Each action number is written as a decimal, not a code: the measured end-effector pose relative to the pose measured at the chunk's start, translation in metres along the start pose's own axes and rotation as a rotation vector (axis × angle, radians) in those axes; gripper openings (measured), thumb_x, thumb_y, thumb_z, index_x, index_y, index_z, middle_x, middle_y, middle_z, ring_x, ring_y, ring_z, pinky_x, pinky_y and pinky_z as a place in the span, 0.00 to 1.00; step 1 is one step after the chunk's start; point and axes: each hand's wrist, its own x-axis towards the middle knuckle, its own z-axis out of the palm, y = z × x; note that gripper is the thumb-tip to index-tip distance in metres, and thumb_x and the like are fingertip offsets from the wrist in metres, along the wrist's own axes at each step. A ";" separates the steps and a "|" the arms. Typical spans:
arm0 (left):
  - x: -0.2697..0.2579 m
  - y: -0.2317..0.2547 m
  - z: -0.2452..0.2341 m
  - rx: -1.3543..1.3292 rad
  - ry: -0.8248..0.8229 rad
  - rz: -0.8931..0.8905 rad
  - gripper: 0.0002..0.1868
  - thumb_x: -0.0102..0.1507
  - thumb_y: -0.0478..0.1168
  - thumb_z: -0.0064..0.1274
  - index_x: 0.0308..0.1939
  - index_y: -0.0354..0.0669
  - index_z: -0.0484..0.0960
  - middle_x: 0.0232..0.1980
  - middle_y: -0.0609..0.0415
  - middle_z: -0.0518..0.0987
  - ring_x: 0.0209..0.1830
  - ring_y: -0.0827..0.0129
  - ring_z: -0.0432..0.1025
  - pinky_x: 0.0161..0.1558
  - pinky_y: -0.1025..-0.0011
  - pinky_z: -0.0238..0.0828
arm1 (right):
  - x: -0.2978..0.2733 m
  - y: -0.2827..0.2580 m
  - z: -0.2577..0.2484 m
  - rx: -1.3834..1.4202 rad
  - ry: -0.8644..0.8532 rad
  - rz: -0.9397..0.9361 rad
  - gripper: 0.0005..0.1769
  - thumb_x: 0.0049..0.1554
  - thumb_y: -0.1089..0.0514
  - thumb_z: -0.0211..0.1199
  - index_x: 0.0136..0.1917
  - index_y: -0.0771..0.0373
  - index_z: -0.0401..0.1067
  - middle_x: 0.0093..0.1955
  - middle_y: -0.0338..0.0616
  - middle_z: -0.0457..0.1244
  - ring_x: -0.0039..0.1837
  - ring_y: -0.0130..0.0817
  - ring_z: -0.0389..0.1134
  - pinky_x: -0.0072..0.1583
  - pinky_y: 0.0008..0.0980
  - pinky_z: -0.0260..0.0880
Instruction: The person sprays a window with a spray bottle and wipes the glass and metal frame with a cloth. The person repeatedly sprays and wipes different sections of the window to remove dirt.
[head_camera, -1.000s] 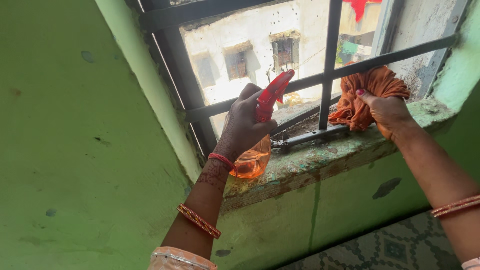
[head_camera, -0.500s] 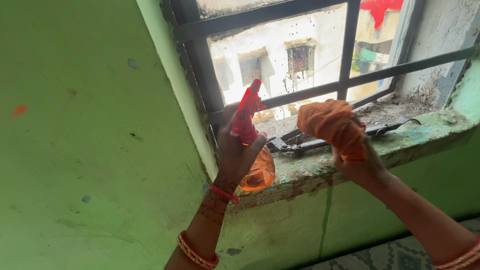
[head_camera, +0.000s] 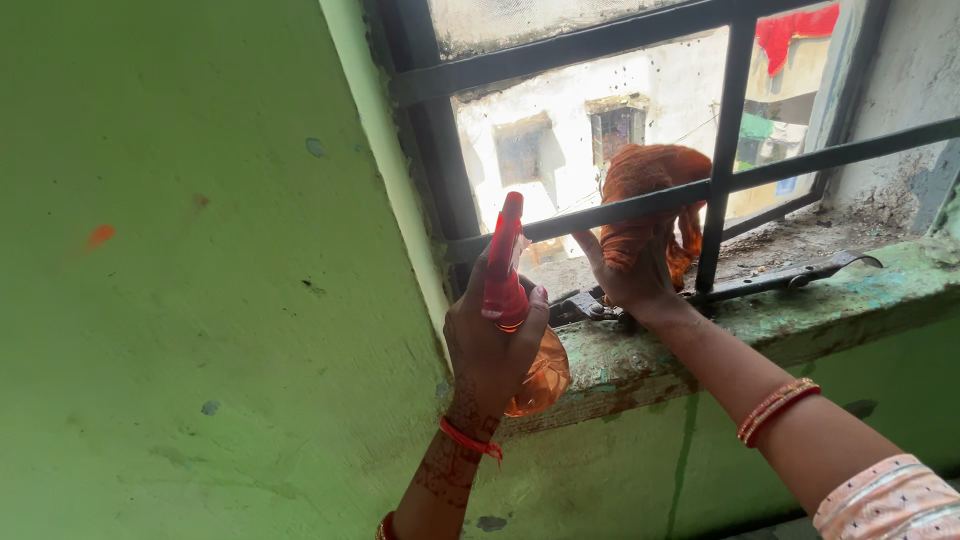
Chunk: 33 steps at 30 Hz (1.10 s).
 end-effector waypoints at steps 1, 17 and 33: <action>0.000 0.000 0.001 0.064 -0.020 -0.106 0.38 0.61 0.37 0.58 0.75 0.41 0.63 0.64 0.41 0.76 0.64 0.57 0.75 0.58 0.64 0.76 | 0.005 0.003 0.003 -0.013 -0.034 -0.019 0.28 0.66 0.45 0.62 0.68 0.65 0.60 0.64 0.54 0.58 0.68 0.48 0.60 0.68 0.50 0.59; -0.007 0.001 0.017 0.100 -0.090 -0.265 0.23 0.57 0.56 0.67 0.41 0.41 0.84 0.35 0.55 0.84 0.33 0.74 0.80 0.38 0.72 0.78 | 0.050 0.038 0.030 -0.067 -0.079 -0.197 0.24 0.65 0.45 0.62 0.65 0.63 0.64 0.62 0.51 0.60 0.67 0.47 0.62 0.68 0.53 0.59; -0.013 -0.014 0.009 -0.072 -0.190 -0.335 0.27 0.56 0.58 0.68 0.45 0.40 0.85 0.38 0.56 0.85 0.39 0.77 0.80 0.47 0.74 0.80 | 0.089 0.090 0.045 -0.072 0.004 -0.115 0.21 0.64 0.45 0.61 0.61 0.62 0.68 0.60 0.48 0.63 0.66 0.45 0.63 0.68 0.55 0.58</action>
